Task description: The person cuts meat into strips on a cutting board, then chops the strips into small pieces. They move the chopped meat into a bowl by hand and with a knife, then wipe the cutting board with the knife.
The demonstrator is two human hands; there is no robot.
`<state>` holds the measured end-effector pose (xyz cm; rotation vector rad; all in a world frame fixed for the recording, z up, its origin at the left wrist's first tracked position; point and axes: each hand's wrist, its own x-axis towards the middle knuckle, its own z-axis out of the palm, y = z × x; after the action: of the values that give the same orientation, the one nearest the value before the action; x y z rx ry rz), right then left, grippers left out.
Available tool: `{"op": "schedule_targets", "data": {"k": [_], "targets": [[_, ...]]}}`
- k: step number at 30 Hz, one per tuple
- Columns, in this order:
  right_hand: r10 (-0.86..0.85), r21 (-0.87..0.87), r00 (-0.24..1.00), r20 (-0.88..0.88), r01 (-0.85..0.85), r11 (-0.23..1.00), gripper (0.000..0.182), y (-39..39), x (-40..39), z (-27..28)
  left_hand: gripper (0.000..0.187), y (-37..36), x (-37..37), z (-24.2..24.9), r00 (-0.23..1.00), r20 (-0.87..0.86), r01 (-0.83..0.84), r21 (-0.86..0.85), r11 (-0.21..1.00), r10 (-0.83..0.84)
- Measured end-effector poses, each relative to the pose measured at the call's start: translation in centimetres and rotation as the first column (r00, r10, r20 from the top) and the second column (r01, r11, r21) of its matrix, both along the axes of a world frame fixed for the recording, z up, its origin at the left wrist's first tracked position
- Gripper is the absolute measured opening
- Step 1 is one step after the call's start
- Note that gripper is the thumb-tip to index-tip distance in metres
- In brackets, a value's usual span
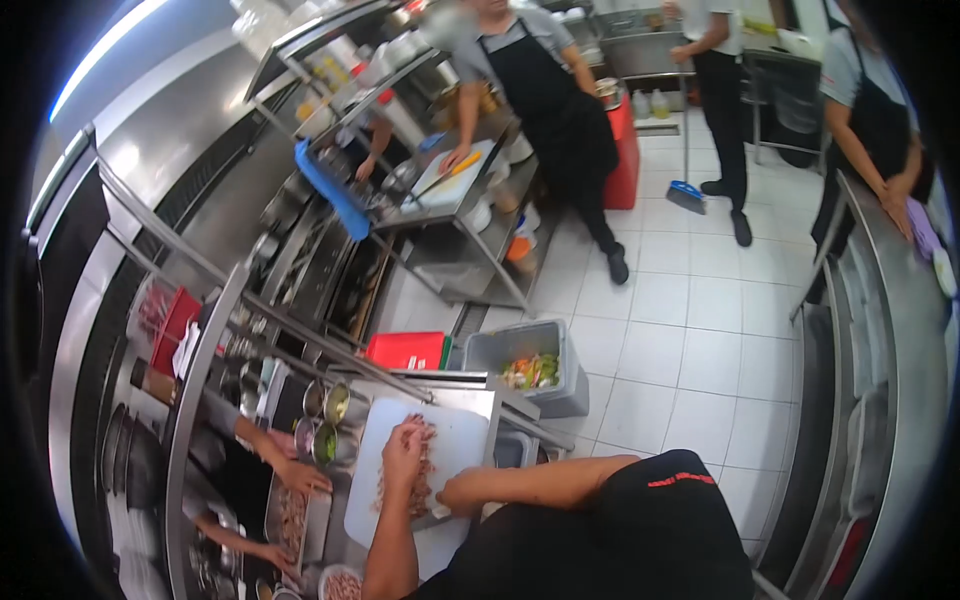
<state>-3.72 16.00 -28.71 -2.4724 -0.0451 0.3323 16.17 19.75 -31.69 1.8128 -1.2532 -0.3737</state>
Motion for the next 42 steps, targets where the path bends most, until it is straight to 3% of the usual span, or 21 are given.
{"op": "schedule_targets", "data": {"k": [5,8,9,11,14,17,20,24,27,33,36,39,41,42], "targets": [[-0.019,0.068,0.995,0.096,0.012,0.998,0.046,2.8,1.6,0.8,0.005,-0.5,3.9,3.2,0.956,-0.267,-0.200,-0.304,0.931,0.118],[-0.025,0.035,0.988,0.155,0.020,0.999,0.050,5.1,2.2,-0.1,0.012,1.5,4.2,6.5,0.992,0.071,-0.084,-0.229,0.970,0.103],[-0.039,0.031,0.987,0.156,0.034,0.999,0.050,5.7,2.4,-0.8,0.015,2.4,3.3,7.5,0.992,0.126,-0.010,-0.081,0.997,0.020],[-0.084,0.030,0.982,0.171,0.080,0.996,0.050,6.5,2.1,-1.3,0.021,3.8,2.1,9.3,0.963,0.209,0.124,0.222,0.967,-0.172],[-0.174,0.029,0.970,0.171,0.172,0.985,0.048,8.0,1.2,-0.8,0.028,4.3,1.5,8.8,0.928,0.223,0.227,0.296,0.928,-0.299],[-0.259,0.019,0.960,0.103,0.259,0.966,0.045,10.0,0.1,0.9,0.031,2.5,1.9,8.0,0.869,0.324,0.332,0.177,0.927,-0.373],[-0.327,0.026,0.943,0.065,0.326,0.945,0.043,11.0,-1.3,1.6,0.034,-0.9,2.8,6.4,0.837,0.285,0.377,0.319,0.870,-0.467],[-0.361,-0.002,0.931,0.052,0.361,0.932,0.040,10.9,-1.1,0.6,0.035,-4.5,1.6,3.2,0.629,0.577,0.553,0.137,0.822,-0.521],[-0.388,-0.052,0.921,0.029,0.389,0.920,0.037,10.3,-1.0,0.4,0.035,-6.2,0.9,2.8,0.567,0.516,0.513,0.390,0.765,-0.643],[-0.394,-0.126,0.919,0.000,0.391,0.912,0.034,7.5,-2.0,2.1,0.033,-7.0,3.6,1.4,0.665,0.403,0.467,0.433,0.771,-0.629],[-0.362,-0.162,0.932,0.027,0.361,0.918,0.034,4.6,-2.2,1.9,0.036,-5.1,4.5,4.2,0.839,0.031,0.403,0.635,0.659,-0.543],[-0.340,-0.233,0.939,0.059,0.344,0.910,0.038,0.7,-1.0,1.1,0.041,-5.4,11.6,-2.3,0.852,-0.243,0.514,0.559,0.651,-0.464],[-0.299,-0.276,0.952,0.069,0.306,0.911,0.040,-2.6,0.2,0.5,0.044,-3.2,12.8,-3.1,0.820,0.055,0.473,0.495,0.729,-0.570],[-0.263,-0.287,0.963,0.064,0.270,0.919,0.040,-4.1,0.8,0.4,0.045,-2.3,12.8,-2.7,0.829,0.099,0.447,0.473,0.759,-0.550]]}}
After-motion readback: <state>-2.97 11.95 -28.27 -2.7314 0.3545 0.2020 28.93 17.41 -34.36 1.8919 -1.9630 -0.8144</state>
